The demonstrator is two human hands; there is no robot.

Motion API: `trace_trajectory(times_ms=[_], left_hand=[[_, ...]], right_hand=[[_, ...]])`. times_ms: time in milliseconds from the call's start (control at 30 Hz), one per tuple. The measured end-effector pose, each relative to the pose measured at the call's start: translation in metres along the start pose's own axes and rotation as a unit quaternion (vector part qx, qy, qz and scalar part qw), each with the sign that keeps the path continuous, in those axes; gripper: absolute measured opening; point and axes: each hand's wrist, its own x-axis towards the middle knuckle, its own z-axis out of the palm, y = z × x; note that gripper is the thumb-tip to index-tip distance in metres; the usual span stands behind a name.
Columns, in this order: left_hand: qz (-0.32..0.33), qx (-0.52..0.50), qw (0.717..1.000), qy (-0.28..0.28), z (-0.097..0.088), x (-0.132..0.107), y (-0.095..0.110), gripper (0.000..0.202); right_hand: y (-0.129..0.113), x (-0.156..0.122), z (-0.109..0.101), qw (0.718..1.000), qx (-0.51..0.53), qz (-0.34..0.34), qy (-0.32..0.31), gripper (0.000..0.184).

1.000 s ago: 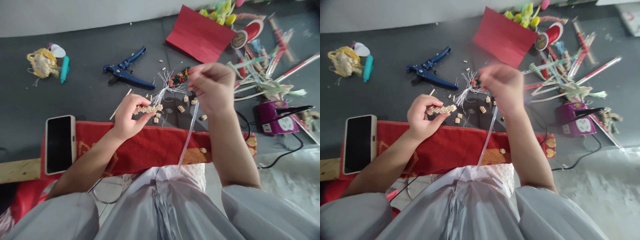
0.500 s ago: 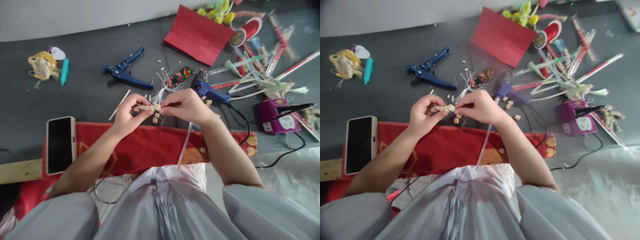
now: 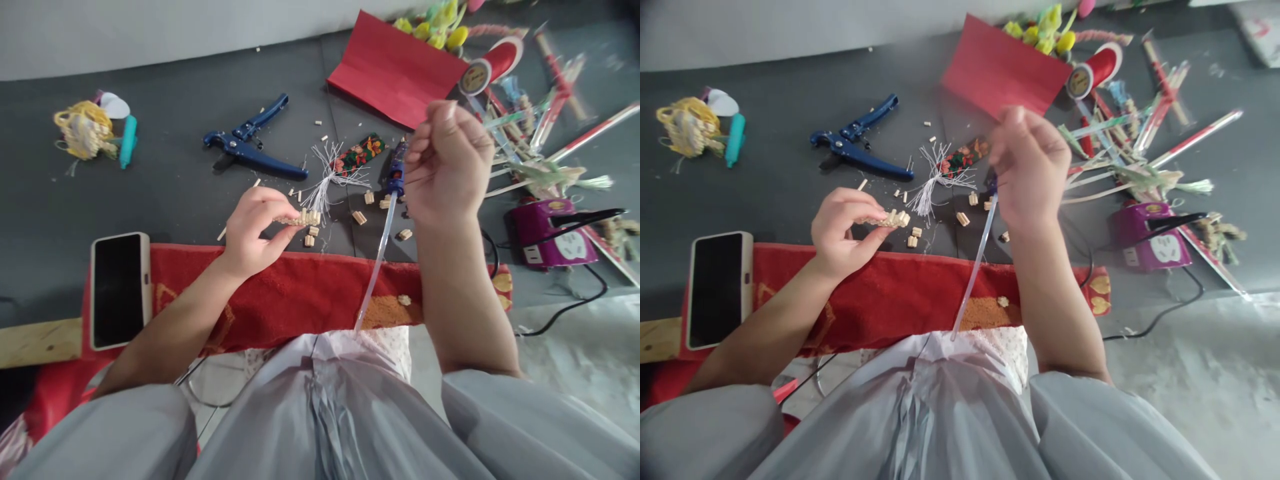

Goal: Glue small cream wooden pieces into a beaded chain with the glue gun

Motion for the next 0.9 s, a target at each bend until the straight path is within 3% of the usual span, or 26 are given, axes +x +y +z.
trace_trajectory(times_ms=[67, 200, 300, 433, 500, 567, 633, 733, 900], left_hand=[[0.011, 0.018, 1.000, -0.009, 0.000, -0.001, 0.000, 0.009], [0.034, 0.014, 0.999, 0.004, 0.001, -0.001, 0.002, 0.011], [0.036, 0.003, 0.999, 0.010, 0.001, 0.002, 0.005, 0.011], [0.021, -0.008, 1.000, -0.001, 0.000, 0.002, 0.007, 0.009], [-0.002, 0.002, 1.000, -0.014, 0.000, 0.000, 0.007, 0.010], [-0.033, 0.012, 0.999, -0.030, 0.000, 0.000, 0.007, 0.015], [-0.061, 0.007, 0.997, -0.041, 0.000, 0.000, 0.007, 0.020], [-0.081, -0.020, 0.996, -0.043, 0.000, 0.001, 0.007, 0.020], [-0.084, -0.056, 0.994, -0.034, 0.001, 0.002, 0.008, 0.018]], right_hand=[[0.013, 0.011, -0.015, 0.997, 0.011, -0.004, 0.080, 0.034], [0.029, 0.023, -0.035, 0.988, 0.025, -0.038, 0.147, 0.036], [0.021, 0.017, -0.026, 0.993, -0.038, -0.032, 0.111, 0.033], [-0.003, -0.006, 0.008, 0.994, -0.100, -0.028, -0.027, 0.021], [-0.010, -0.017, 0.022, 0.989, -0.113, -0.063, -0.078, 0.018], [-0.013, -0.025, 0.029, 0.966, -0.166, -0.070, -0.185, 0.021], [-0.012, -0.030, 0.031, 0.938, -0.230, -0.088, -0.245, 0.029], [-0.010, -0.031, 0.032, 0.919, -0.277, -0.121, -0.252, 0.017], [-0.015, -0.030, 0.033, 0.923, -0.217, -0.147, -0.281, 0.008]])
